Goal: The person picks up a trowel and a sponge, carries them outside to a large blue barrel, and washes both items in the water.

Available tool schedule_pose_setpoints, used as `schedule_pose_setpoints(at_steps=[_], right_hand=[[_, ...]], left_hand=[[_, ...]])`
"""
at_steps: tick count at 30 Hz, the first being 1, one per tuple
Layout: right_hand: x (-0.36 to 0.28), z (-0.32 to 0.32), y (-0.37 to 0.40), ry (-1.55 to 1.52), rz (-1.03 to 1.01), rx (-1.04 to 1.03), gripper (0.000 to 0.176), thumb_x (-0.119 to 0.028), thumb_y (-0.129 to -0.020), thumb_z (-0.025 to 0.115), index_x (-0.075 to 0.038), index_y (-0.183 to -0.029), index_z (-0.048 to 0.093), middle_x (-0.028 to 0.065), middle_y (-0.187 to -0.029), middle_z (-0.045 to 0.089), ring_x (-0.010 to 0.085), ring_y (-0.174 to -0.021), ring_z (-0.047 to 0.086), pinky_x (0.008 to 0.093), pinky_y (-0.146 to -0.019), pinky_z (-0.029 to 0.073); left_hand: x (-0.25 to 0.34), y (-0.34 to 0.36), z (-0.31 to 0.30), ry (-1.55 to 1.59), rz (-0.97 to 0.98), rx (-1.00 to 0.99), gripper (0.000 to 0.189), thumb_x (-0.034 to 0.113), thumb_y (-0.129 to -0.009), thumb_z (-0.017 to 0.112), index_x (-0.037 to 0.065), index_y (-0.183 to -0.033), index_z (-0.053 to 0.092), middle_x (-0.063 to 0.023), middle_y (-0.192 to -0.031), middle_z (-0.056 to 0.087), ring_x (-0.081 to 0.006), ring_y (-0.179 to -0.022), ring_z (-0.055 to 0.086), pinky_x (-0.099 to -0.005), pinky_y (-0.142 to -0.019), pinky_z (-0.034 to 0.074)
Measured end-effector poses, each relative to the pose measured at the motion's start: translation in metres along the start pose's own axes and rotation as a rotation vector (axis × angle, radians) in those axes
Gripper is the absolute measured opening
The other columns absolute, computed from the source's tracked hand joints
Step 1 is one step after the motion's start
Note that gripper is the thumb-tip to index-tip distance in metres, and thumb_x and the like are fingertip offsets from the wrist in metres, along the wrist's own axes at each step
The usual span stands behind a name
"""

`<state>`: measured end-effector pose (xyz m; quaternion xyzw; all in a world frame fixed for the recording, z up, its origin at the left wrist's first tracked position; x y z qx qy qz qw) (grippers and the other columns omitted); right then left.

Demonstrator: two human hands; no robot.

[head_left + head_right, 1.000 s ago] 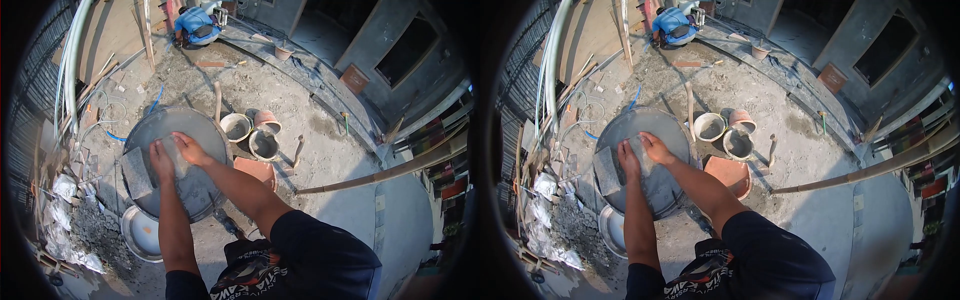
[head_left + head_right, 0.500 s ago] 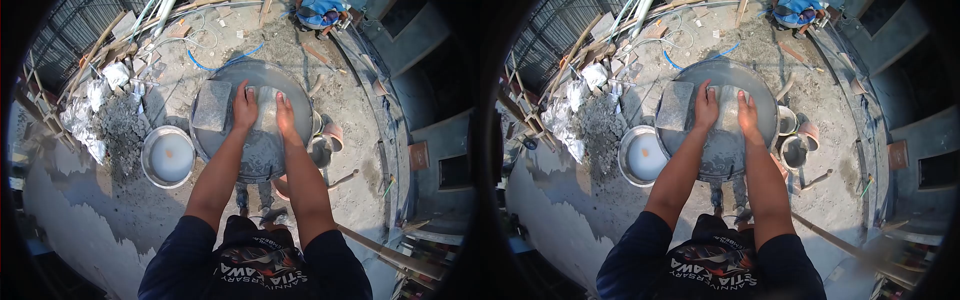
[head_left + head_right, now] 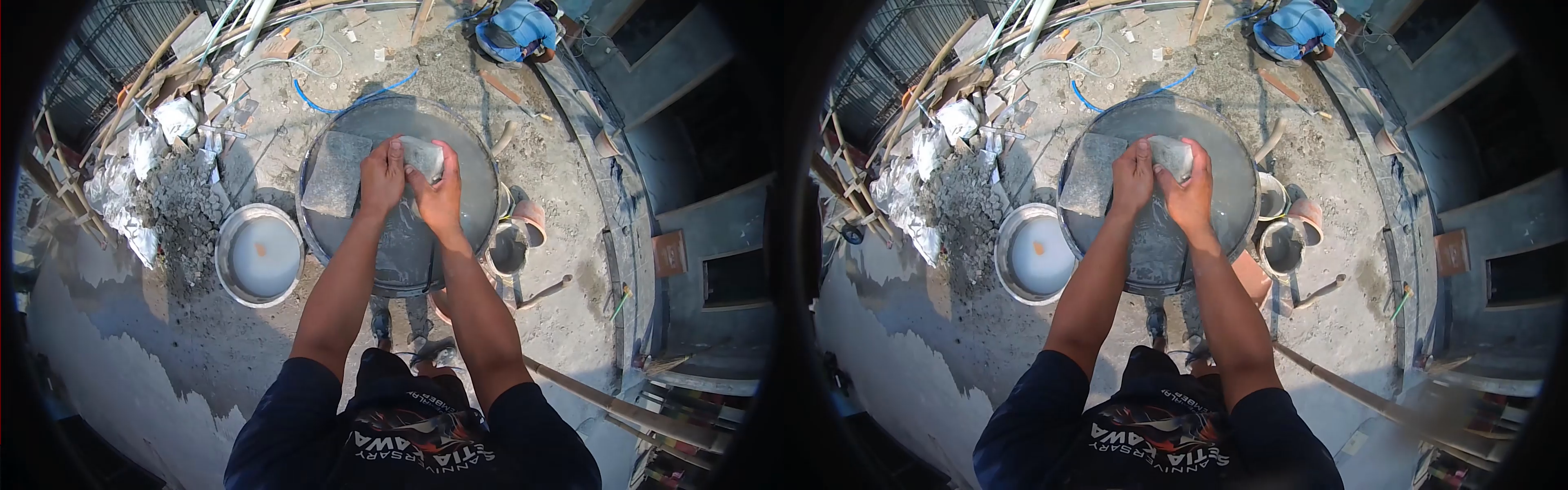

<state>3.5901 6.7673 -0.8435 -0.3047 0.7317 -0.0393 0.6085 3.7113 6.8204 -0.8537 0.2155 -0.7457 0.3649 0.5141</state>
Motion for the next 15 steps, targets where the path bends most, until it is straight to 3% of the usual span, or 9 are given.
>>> schedule_pose_setpoints(at_steps=[5,8,10,14,15], right_hand=[[-0.033,0.007,-0.005,0.226,-0.031,0.016,0.057,-0.011,-0.079,0.074,-0.003,-0.129,0.048,0.0234,-0.123,0.055,0.0407,-0.111,0.057,0.0415,-0.09,0.048],[0.005,0.006,-0.027,0.212,-0.052,0.072,0.055,-0.016,-0.083,0.074,-0.004,-0.13,0.048,0.0213,-0.11,0.063,0.0357,-0.1,0.063,0.0403,-0.088,0.049],[0.021,-0.006,-0.043,0.32,0.117,0.083,0.054,-0.019,-0.084,0.073,-0.006,-0.13,0.048,0.0198,-0.103,0.067,0.0339,-0.092,0.066,0.0395,-0.083,0.051],[0.01,-0.013,-0.042,0.448,0.096,0.075,0.054,-0.02,-0.084,0.073,-0.007,-0.13,0.048,0.0201,-0.103,0.068,0.0321,-0.09,0.067,0.0398,-0.08,0.051],[-0.001,-0.008,-0.031,0.341,0.097,0.074,0.055,-0.02,-0.083,0.074,-0.009,-0.13,0.048,0.0212,-0.104,0.068,0.0366,-0.094,0.066,0.0424,-0.081,0.051]], left_hand=[[-0.017,-0.009,-0.005,0.039,-0.148,-0.117,0.059,0.047,-0.104,0.035,-0.002,-0.113,0.066,-0.0243,-0.09,0.069,-0.0345,-0.082,0.067,-0.0381,-0.076,0.051],[-0.016,-0.005,-0.004,0.232,-0.079,-0.012,0.058,0.047,-0.104,0.038,-0.003,-0.113,0.066,-0.0236,-0.09,0.069,-0.0277,-0.083,0.068,-0.0373,-0.076,0.051],[-0.007,-0.004,-0.004,0.235,0.017,-0.022,0.054,0.045,-0.103,0.042,-0.003,-0.113,0.067,-0.0211,-0.088,0.07,-0.0226,-0.082,0.067,-0.0364,-0.074,0.051],[0.005,0.002,-0.002,0.124,0.107,-0.023,0.047,0.039,-0.103,0.047,-0.003,-0.112,0.067,-0.0192,-0.085,0.07,-0.0226,-0.08,0.067,-0.0359,-0.073,0.051],[0.0,0.002,-0.001,0.173,0.079,0.011,0.045,0.037,-0.103,0.048,-0.003,-0.112,0.067,-0.0186,-0.084,0.07,-0.022,-0.08,0.067,-0.0356,-0.073,0.051]])
Point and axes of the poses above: each hand's wrist, its own y-axis away from the middle knuckle, its own z-axis out of the palm, x = y × z, the point moved 4 cm from there along -y, towards the middle knuckle
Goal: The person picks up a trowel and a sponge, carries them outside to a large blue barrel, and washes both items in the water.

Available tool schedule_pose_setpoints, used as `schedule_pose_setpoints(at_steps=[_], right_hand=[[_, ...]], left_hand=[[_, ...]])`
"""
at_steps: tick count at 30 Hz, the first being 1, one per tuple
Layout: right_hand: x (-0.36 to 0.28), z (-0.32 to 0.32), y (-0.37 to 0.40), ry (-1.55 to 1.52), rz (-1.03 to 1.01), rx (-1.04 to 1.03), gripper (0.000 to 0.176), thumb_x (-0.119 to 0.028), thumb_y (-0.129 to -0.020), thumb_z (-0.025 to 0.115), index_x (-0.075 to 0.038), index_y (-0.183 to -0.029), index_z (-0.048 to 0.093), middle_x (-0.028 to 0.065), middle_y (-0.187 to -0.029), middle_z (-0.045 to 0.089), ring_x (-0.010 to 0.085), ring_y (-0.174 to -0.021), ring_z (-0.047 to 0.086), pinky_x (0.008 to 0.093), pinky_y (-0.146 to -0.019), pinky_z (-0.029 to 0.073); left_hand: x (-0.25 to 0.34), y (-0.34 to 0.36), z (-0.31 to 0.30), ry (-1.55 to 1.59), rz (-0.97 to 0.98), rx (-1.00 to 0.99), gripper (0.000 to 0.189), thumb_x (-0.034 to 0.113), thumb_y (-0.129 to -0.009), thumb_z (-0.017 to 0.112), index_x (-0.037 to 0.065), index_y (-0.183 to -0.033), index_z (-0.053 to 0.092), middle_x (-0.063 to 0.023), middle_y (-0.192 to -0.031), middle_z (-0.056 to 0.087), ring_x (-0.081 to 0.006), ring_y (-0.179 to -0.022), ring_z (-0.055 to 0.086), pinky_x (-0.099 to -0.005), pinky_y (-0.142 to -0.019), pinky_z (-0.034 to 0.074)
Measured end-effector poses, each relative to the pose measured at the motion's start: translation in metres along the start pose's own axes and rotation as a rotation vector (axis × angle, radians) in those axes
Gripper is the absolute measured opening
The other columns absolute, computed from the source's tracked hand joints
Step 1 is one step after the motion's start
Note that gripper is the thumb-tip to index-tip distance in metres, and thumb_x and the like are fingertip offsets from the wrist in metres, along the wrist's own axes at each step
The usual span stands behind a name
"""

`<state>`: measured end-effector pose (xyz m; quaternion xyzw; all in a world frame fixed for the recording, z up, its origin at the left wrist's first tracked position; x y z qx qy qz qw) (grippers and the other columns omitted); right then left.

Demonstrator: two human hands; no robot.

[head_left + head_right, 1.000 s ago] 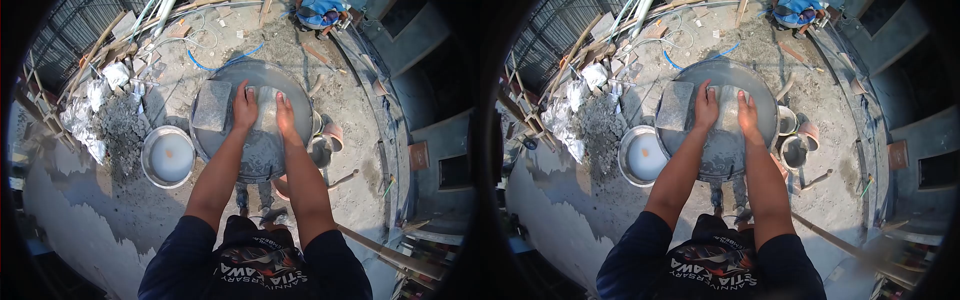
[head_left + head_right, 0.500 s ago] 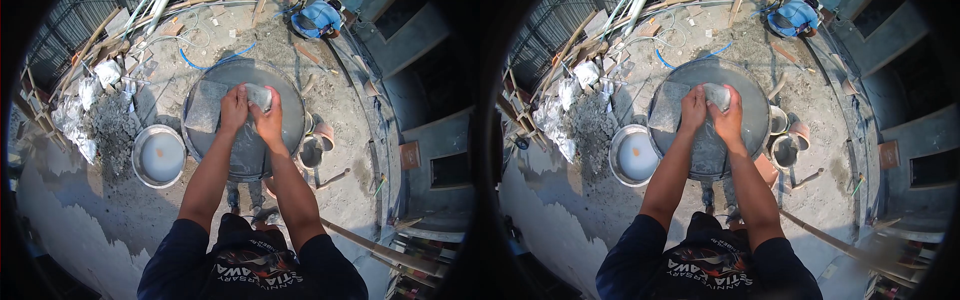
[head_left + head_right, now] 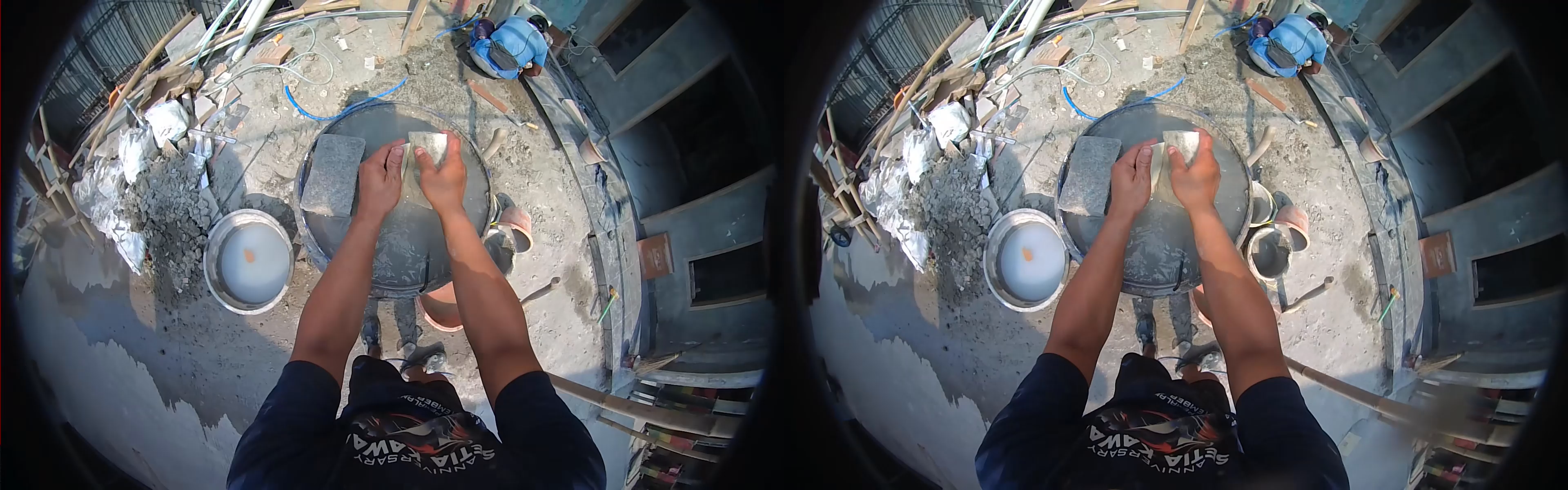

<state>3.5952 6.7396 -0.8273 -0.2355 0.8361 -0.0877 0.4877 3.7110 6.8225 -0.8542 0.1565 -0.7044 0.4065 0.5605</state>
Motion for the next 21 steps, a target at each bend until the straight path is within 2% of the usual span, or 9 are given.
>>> schedule_pose_setpoints(at_steps=[1,5,7,8,11,13,16,21], right_hand=[[-0.014,0.0,0.011,-0.108,0.004,-0.008,0.056,-0.021,-0.081,0.074,-0.011,-0.131,0.048,0.0224,-0.105,0.067,0.0411,-0.098,0.065,0.045,-0.083,0.051],[-0.038,0.006,0.042,-0.117,0.087,-0.068,0.058,-0.02,-0.082,0.073,-0.011,-0.133,0.046,0.0232,-0.107,0.067,0.0419,-0.1,0.064,0.0454,-0.084,0.05],[-0.025,0.009,0.034,0.01,0.005,0.047,0.059,-0.021,-0.084,0.074,-0.011,-0.133,0.044,0.0223,-0.102,0.068,0.038,-0.088,0.067,0.0436,-0.078,0.05],[-0.016,0.01,0.027,0.002,0.004,0.062,0.059,-0.021,-0.084,0.074,-0.011,-0.133,0.044,0.0223,-0.102,0.068,0.038,-0.088,0.067,0.0436,-0.078,0.05],[0.02,0.009,0.0,0.081,0.094,0.076,0.059,-0.025,-0.084,0.072,-0.012,-0.134,0.044,0.0224,-0.105,0.068,0.0407,-0.096,0.066,0.0453,-0.083,0.05],[0.034,0.012,-0.009,0.188,0.175,0.008,0.06,-0.029,-0.085,0.07,-0.011,-0.136,0.042,0.0202,-0.12,0.063,0.0401,-0.107,0.062,0.0463,-0.091,0.048],[0.04,0.013,-0.017,0.189,0.295,-0.046,0.061,-0.03,-0.086,0.069,-0.011,-0.136,0.041,0.0199,-0.124,0.061,0.0392,-0.111,0.06,0.046,-0.093,0.047],[0.039,0.011,-0.021,0.219,0.281,-0.029,0.061,-0.03,-0.086,0.069,-0.012,-0.136,0.04,0.0197,-0.124,0.062,0.0392,-0.111,0.06,0.0455,-0.092,0.048]], left_hand=[[-0.004,-0.002,-0.002,0.046,-0.025,0.038,0.043,0.035,-0.103,0.048,-0.003,-0.112,0.067,-0.018,-0.083,0.069,-0.0213,-0.079,0.066,-0.0352,-0.072,0.051],[-0.002,-0.002,-0.014,-0.004,-0.065,0.068,0.041,0.033,-0.104,0.048,-0.003,-0.111,0.067,-0.0171,-0.083,0.07,-0.0202,-0.078,0.065,-0.0347,-0.072,0.051],[0.001,-0.003,-0.018,0.052,-0.032,0.113,0.042,0.032,-0.104,0.046,-0.003,-0.11,0.067,-0.0156,-0.084,0.07,-0.0189,-0.077,0.064,-0.0339,-0.071,0.05],[0.007,-0.005,-0.021,0.05,-0.018,0.103,0.042,0.032,-0.104,0.046,-0.003,-0.11,0.067,-0.0156,-0.084,0.07,-0.0189,-0.077,0.064,-0.0339,-0.071,0.05],[0.032,-0.004,-0.026,0.041,0.004,0.056,0.043,0.033,-0.105,0.045,-0.004,-0.109,0.067,-0.0143,-0.084,0.07,-0.0177,-0.077,0.063,-0.0334,-0.071,0.05],[0.053,0.001,-0.035,-0.024,-0.007,0.08,0.042,0.032,-0.105,0.046,-0.004,-0.109,0.067,-0.0145,-0.082,0.069,-0.017,-0.075,0.062,-0.0328,-0.07,0.049],[0.073,0.007,-0.04,-0.09,0.01,0.067,0.04,0.031,-0.104,0.047,-0.004,-0.109,0.067,-0.015,-0.081,0.069,-0.0173,-0.073,0.062,-0.0322,-0.068,0.049],[0.083,0.024,-0.043,-0.111,0.012,0.084,0.039,0.03,-0.104,0.047,-0.004,-0.108,0.067,-0.016,-0.081,0.068,-0.0184,-0.072,0.062,-0.0331,-0.066,0.049]])
Point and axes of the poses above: each hand's wrist, its own y-axis away from the middle knuckle, its own z-axis out of the palm, x = y × z, the point moved 4 cm from there along -y, towards the middle knuckle
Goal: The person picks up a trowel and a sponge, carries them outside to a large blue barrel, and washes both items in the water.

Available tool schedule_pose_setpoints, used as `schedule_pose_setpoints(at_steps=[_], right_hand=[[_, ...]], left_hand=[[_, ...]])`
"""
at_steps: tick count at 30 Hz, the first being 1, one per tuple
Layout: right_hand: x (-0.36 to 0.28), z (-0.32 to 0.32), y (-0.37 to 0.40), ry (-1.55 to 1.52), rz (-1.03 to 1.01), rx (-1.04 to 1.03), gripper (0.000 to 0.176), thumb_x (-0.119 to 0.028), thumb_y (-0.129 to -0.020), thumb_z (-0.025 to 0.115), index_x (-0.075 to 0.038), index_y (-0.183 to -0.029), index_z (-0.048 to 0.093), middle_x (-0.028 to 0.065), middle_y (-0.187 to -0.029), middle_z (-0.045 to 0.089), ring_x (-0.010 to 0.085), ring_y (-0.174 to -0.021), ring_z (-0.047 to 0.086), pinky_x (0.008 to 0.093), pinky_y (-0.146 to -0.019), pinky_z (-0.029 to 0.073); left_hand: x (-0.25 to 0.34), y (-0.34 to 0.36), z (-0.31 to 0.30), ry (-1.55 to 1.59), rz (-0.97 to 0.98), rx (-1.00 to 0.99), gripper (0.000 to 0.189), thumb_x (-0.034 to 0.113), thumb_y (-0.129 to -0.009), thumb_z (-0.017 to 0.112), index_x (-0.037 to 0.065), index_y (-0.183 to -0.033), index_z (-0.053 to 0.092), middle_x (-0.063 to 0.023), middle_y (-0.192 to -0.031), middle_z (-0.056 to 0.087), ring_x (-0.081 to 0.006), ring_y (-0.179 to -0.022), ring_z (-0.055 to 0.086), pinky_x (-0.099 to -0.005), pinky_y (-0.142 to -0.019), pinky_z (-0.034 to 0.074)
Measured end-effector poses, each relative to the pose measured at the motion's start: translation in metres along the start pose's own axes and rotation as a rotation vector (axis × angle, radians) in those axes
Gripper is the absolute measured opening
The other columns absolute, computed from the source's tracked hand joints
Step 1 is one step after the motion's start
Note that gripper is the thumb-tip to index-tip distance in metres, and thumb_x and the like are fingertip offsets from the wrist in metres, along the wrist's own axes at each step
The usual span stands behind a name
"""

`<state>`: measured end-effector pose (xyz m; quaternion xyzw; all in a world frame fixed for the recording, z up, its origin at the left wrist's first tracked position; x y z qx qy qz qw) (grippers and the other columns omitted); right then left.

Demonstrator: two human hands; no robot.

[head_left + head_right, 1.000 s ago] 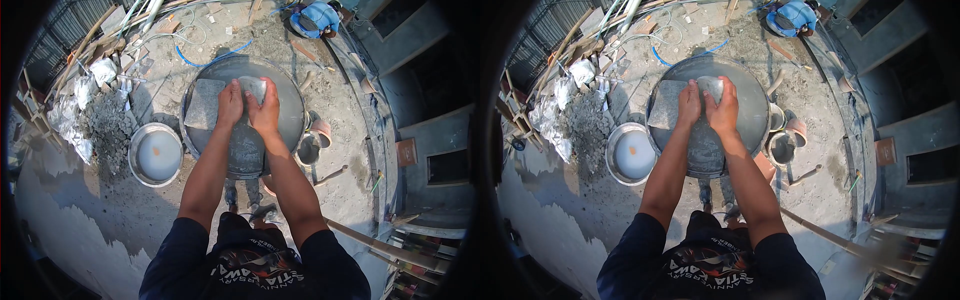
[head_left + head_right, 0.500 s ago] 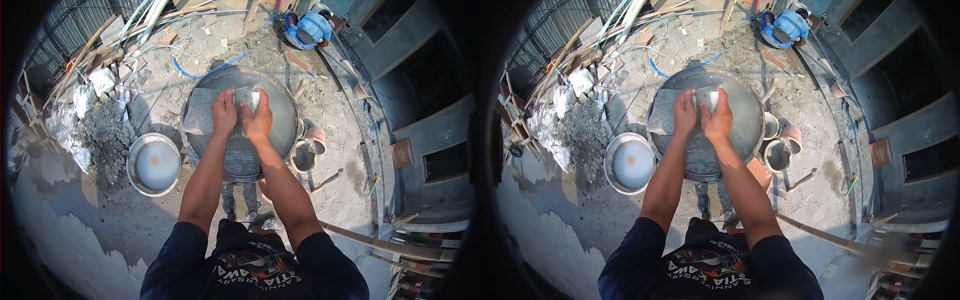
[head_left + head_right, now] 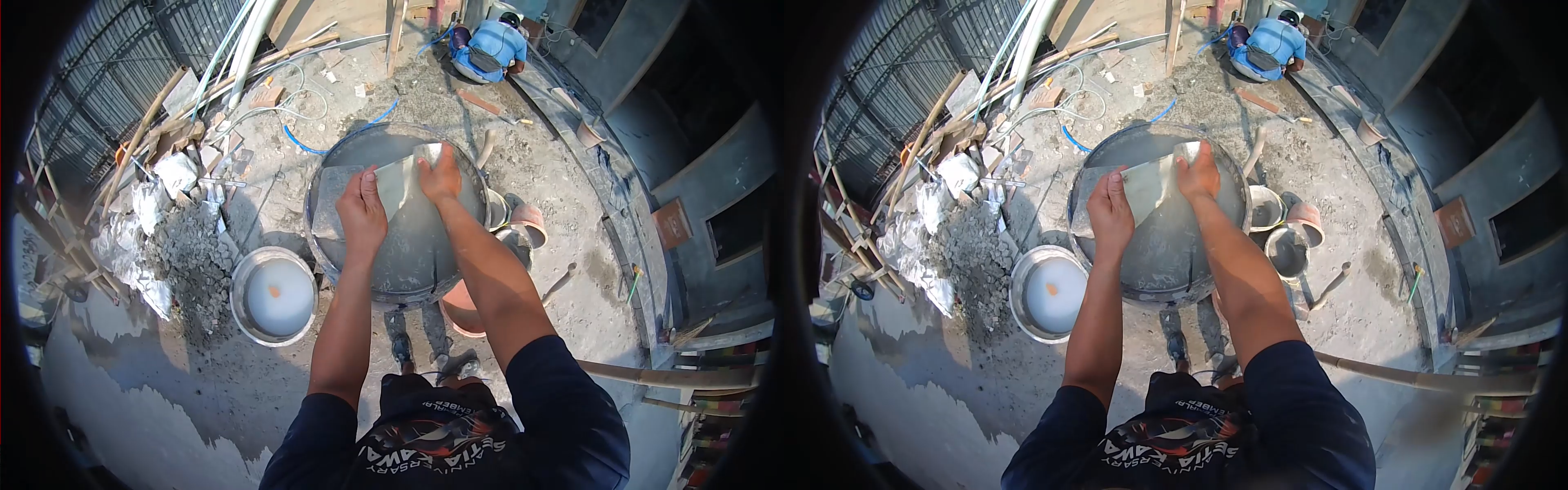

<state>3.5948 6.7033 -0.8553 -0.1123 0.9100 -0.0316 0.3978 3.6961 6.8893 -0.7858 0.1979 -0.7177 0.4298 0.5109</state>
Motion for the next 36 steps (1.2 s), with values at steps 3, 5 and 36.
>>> schedule_pose_setpoints(at_steps=[3,5,36], right_hand=[[-0.01,-0.005,0.015,-0.074,-0.093,-0.012,0.06,-0.028,-0.085,0.069,-0.012,-0.136,0.042,0.0204,-0.124,0.061,0.0396,-0.111,0.06,0.0449,-0.092,0.048],[-0.025,-0.011,0.038,-0.14,-0.195,-0.003,0.059,-0.027,-0.085,0.069,-0.012,-0.136,0.042,0.0209,-0.124,0.061,0.0399,-0.112,0.06,0.0446,-0.092,0.048],[-0.055,-0.014,0.066,-0.179,-0.444,-0.164,0.063,-0.025,-0.086,0.068,-0.014,-0.141,0.039,0.019,-0.131,0.057,0.0391,-0.115,0.058,0.0456,-0.096,0.046]], left_hand=[[-0.008,0.003,0.003,0.03,-0.009,0.035,0.039,0.029,-0.104,0.047,-0.004,-0.108,0.067,-0.0171,-0.082,0.069,-0.0196,-0.074,0.063,-0.034,-0.068,0.05],[-0.017,0.004,0.004,0.039,-0.031,0.037,0.039,0.029,-0.104,0.047,-0.004,-0.109,0.067,-0.0178,-0.083,0.069,-0.0203,-0.075,0.064,-0.0344,-0.069,0.05],[-0.014,0.008,-0.06,0.242,-0.2,0.244,0.054,0.04,-0.106,0.039,-0.007,-0.118,0.062,-0.0135,-0.103,0.067,-0.0172,-0.09,0.063,-0.0289,-0.081,0.05]])
Point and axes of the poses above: each hand's wrist, its own y-axis away from the middle knuckle, its own z-axis out of the palm, x = y × z, the point moved 4 cm from there along -y, towards the middle knuckle
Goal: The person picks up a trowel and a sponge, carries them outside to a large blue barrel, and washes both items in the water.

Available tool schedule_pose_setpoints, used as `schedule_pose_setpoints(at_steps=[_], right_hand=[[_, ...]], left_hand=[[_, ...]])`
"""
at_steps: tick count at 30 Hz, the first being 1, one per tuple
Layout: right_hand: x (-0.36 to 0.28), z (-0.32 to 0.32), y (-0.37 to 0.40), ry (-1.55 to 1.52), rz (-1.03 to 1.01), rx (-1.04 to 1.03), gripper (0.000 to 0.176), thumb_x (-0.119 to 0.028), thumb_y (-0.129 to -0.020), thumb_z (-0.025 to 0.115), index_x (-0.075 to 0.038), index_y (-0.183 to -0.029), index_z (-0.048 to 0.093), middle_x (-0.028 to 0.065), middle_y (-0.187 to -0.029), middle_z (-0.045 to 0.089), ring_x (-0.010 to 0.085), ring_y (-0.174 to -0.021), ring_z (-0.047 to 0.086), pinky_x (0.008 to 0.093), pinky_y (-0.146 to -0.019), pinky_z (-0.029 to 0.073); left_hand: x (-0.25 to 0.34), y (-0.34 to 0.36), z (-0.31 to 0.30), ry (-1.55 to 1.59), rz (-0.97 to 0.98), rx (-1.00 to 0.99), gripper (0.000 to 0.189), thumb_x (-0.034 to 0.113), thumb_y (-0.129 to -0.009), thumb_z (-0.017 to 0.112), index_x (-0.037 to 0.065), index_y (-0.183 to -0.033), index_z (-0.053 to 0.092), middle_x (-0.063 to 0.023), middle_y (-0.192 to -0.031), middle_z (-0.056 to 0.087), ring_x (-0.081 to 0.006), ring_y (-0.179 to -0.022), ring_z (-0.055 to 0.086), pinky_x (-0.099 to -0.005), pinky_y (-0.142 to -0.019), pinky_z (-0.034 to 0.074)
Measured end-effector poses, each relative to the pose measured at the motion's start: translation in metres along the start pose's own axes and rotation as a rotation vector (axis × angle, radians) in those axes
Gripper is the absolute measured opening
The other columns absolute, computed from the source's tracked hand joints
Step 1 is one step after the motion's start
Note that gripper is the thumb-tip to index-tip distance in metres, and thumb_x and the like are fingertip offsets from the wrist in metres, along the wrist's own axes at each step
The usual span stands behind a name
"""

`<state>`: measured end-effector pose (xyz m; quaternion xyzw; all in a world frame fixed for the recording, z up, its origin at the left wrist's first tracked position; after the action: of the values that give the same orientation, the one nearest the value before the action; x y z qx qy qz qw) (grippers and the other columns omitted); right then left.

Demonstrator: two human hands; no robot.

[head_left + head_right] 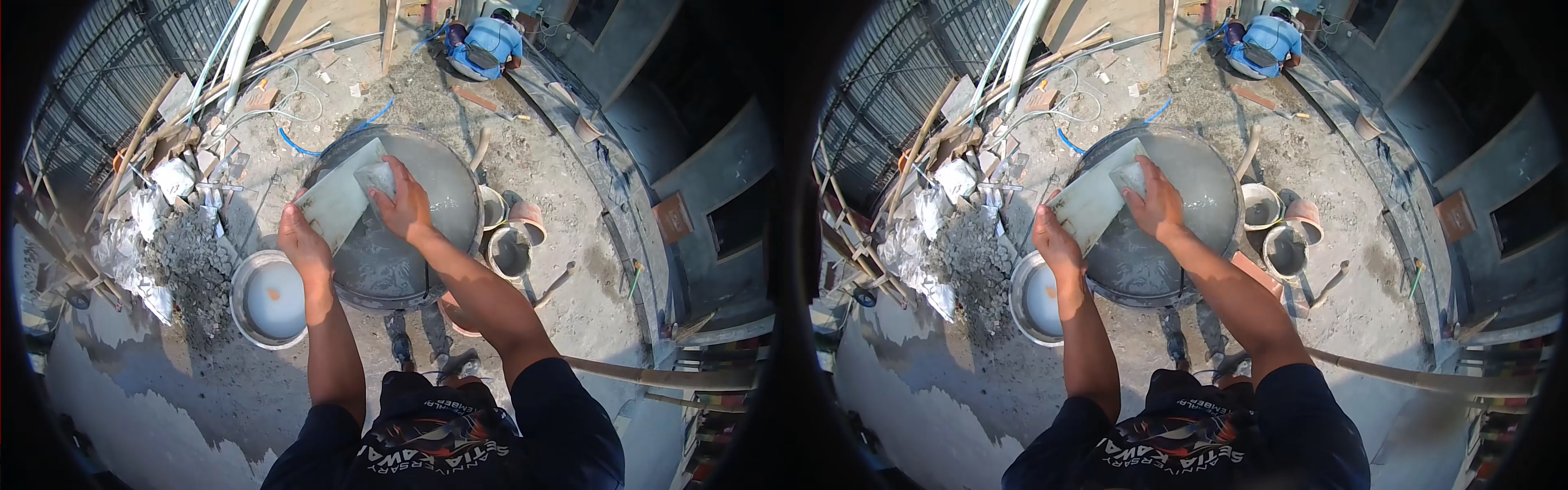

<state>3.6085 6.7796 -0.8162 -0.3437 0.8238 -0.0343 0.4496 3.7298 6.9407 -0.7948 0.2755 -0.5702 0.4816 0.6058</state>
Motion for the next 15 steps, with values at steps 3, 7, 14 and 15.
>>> schedule_pose_setpoints(at_steps=[3,7,14,15], right_hand=[[0.01,0.003,-0.012,-0.023,0.046,-0.003,0.063,-0.026,-0.086,0.068,-0.014,-0.141,0.04,0.0186,-0.132,0.057,0.0384,-0.115,0.058,0.0455,-0.097,0.046],[0.05,-0.003,-0.045,0.129,0.173,0.029,0.062,-0.026,-0.087,0.067,-0.014,-0.141,0.04,0.0179,-0.131,0.057,0.0369,-0.116,0.058,0.0454,-0.096,0.047],[0.048,-0.017,-0.043,0.018,0.15,0.271,0.063,-0.022,-0.085,0.069,-0.009,-0.14,0.04,0.0188,-0.13,0.057,0.0386,-0.116,0.056,0.0442,-0.094,0.047],[0.045,-0.017,-0.039,0.023,0.146,0.266,0.063,-0.022,-0.085,0.069,-0.009,-0.14,0.04,0.0188,-0.13,0.057,0.0386,-0.116,0.056,0.0442,-0.094,0.047]], left_hand=[[0.011,0.005,-0.009,-0.02,-0.005,0.02,0.053,0.04,-0.106,0.04,-0.006,-0.119,0.062,-0.0139,-0.103,0.067,-0.0176,-0.09,0.063,-0.0292,-0.082,0.05],[0.016,0.01,-0.016,0.021,0.002,0.016,0.054,0.041,-0.106,0.039,-0.007,-0.12,0.061,-0.0142,-0.103,0.067,-0.018,-0.091,0.063,-0.0296,-0.082,0.05],[0.014,0.016,-0.027,0.181,-0.058,0.086,0.061,0.046,-0.105,0.037,-0.008,-0.12,0.06,-0.0159,-0.106,0.066,-0.0201,-0.093,0.063,-0.0308,-0.083,0.05],[0.018,0.018,-0.028,0.128,-0.045,0.078,0.062,0.047,-0.105,0.036,-0.008,-0.121,0.06,-0.0163,-0.106,0.065,-0.0207,-0.094,0.063,-0.031,-0.084,0.049]])
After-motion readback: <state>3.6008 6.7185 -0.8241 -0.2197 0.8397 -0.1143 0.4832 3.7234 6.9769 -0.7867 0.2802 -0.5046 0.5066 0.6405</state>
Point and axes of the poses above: each hand's wrist, its own y-axis away from the middle knuckle, its own z-axis out of the palm, x = y × z, the point moved 4 cm from there along -y, towards the middle knuckle
